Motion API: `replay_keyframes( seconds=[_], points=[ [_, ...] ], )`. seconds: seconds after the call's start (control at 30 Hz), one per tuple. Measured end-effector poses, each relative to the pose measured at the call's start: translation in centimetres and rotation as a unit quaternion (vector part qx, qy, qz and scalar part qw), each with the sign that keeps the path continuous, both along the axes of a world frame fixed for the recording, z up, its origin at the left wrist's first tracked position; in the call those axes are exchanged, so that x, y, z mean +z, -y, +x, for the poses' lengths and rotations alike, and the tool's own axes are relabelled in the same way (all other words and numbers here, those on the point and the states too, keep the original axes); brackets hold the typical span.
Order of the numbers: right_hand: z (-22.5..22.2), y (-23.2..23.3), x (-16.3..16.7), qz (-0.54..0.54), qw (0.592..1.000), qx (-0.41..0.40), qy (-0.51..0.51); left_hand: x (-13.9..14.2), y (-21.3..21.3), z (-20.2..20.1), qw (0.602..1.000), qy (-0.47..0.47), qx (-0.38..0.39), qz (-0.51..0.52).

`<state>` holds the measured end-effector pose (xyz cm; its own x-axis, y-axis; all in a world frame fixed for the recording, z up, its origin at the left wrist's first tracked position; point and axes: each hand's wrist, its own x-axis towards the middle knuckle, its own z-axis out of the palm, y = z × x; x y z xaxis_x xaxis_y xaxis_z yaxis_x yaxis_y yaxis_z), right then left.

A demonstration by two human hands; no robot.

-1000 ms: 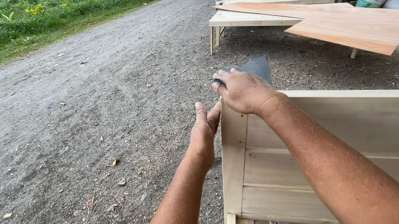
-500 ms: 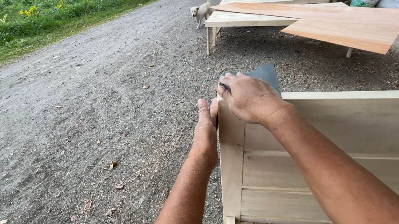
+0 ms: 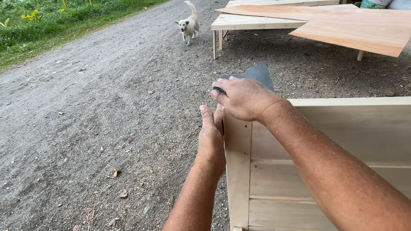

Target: The person sands a light-colored wooden bench or bed frame outdoors using a sheet of sandpaper held by hand. They work along the top rail, edges, and flat panels of the frame, steadying the furniture with one hand while rubbing the sandpaper over different surfaces.

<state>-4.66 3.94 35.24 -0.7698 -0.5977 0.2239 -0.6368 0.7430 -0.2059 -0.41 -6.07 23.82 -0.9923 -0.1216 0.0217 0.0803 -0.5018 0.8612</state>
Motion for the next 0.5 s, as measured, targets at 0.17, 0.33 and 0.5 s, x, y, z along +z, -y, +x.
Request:
replay_keyframes(
  seconds=[0.17,0.33,0.5],
  points=[
    [1.0,-2.6,-3.0,-0.047,0.974,0.152,-0.164,-1.1,0.4,-0.6,0.997,-0.079,0.000,-0.011],
    [0.0,-2.0,-1.0,-0.032,0.996,0.078,-0.015,-1.1,0.1,-0.9,1.000,-0.008,0.008,-0.016],
    [0.2,0.2,0.2,0.016,1.000,-0.005,0.019,-0.5,-0.1,-0.3,1.000,-0.016,-0.004,-0.003]
  ],
)
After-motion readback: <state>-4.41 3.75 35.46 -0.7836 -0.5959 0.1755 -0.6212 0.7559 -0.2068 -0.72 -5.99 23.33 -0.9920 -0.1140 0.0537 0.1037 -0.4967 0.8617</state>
